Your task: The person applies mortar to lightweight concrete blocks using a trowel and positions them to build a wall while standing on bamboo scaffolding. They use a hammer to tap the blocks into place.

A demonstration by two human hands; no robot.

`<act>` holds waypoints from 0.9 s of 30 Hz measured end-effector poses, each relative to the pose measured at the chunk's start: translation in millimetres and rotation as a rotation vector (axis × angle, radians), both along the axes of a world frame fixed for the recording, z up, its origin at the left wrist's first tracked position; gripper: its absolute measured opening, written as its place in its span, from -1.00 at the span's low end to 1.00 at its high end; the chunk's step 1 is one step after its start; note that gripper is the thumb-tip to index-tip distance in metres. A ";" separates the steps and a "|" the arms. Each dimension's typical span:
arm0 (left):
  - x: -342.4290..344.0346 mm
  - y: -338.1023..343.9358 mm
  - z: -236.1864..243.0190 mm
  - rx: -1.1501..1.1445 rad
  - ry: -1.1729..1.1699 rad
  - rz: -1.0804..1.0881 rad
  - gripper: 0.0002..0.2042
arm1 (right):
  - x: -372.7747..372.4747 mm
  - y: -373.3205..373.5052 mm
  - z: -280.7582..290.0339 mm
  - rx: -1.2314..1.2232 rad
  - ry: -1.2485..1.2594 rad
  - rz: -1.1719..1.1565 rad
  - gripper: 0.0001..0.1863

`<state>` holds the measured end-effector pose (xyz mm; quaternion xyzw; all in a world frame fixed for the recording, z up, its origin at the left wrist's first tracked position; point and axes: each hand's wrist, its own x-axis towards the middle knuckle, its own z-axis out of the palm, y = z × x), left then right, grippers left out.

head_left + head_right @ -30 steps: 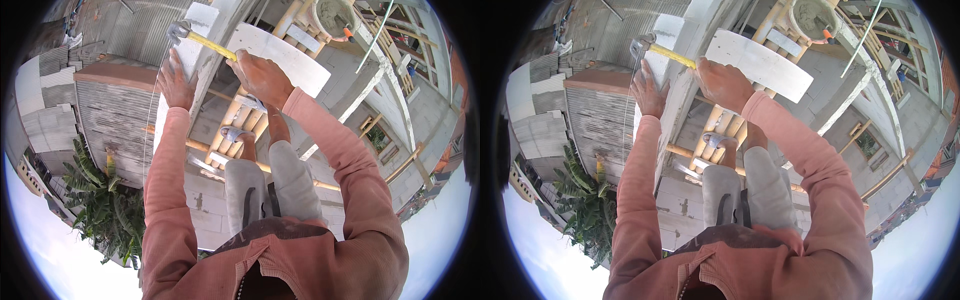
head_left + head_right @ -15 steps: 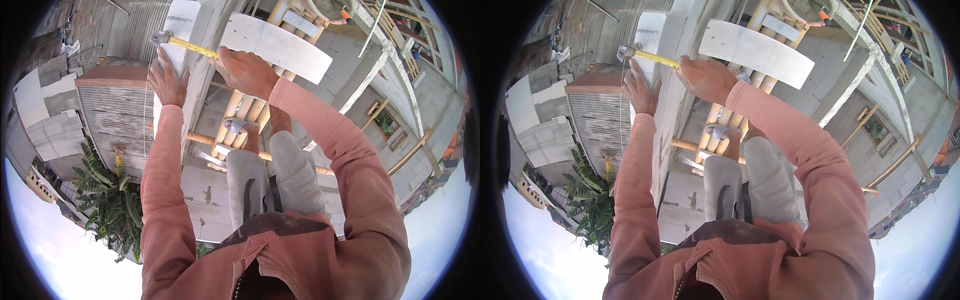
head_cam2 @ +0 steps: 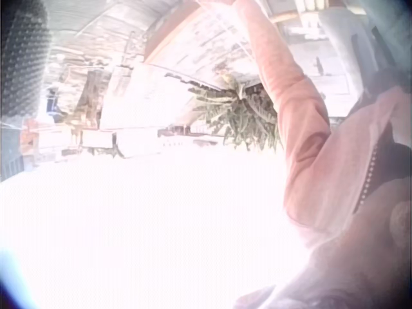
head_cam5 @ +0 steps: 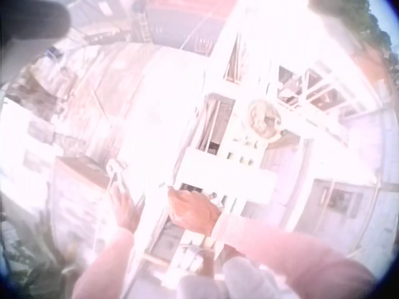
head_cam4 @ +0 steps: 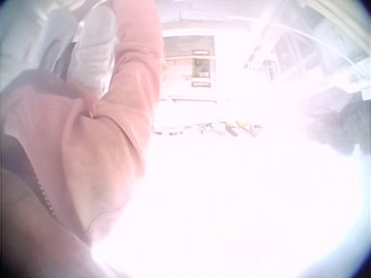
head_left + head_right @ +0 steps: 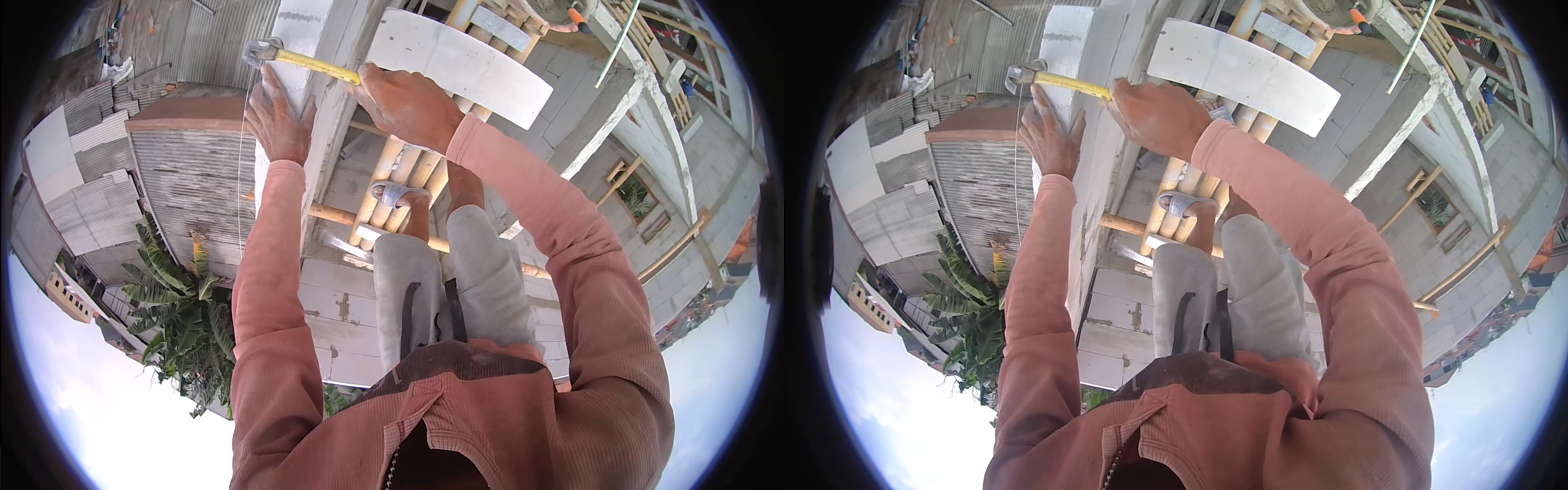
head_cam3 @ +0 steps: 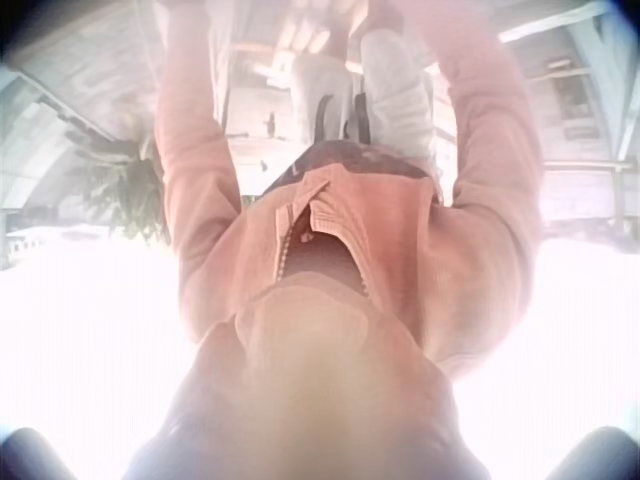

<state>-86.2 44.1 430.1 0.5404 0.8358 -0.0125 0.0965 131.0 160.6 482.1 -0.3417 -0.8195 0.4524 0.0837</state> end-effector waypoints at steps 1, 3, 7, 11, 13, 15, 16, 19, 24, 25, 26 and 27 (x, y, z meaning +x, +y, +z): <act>-2.3 -0.9 0.8 0.014 0.011 -0.010 0.02 | -0.7 -4.9 0.8 -0.002 0.002 0.000 -0.68; -2.4 0.1 0.7 0.035 0.014 -0.025 0.02 | 2.1 -11.6 -0.6 0.004 0.041 0.024 -0.67; -2.2 -0.6 -0.1 -0.004 0.033 -0.020 0.01 | -4.3 -8.5 -1.1 -0.096 -0.087 0.013 -0.64; -6.6 -4.8 -6.8 0.033 0.061 -0.079 0.03 | 2.8 -12.0 -10.7 -0.011 -0.046 -0.017 -0.67; -1.3 -2.6 -2.2 0.012 0.045 -0.054 0.04 | 2.6 -6.4 -8.0 -0.021 -0.093 -0.004 -0.68; 0.8 0.2 0.3 -0.013 0.029 -0.032 0.06 | 0.9 -8.4 1.6 -0.087 -0.030 -0.033 -0.70; -0.8 1.1 1.2 -0.005 0.018 -0.027 0.06 | 1.7 -9.6 -2.2 -0.093 -0.031 -0.042 -0.70; 6.1 4.4 1.3 0.010 -0.013 -0.005 0.06 | 7.5 -4.7 -8.4 -0.100 -0.107 -0.025 -0.65; 0.1 3.2 6.4 -0.014 0.009 0.056 0.06 | 35.1 27.7 16.7 -0.508 0.030 -0.242 -0.49; -1.1 1.6 8.4 -0.014 0.015 0.048 0.06 | 47.9 37.1 15.1 -0.548 0.068 -0.326 -0.45; -1.7 0.9 9.3 -0.011 0.018 0.043 0.07 | 59.7 50.1 9.8 -0.584 0.103 -0.407 -0.42; -5.1 -2.4 11.9 -0.010 0.032 0.055 0.07 | 61.5 61.9 6.3 -0.691 0.206 -0.515 -0.44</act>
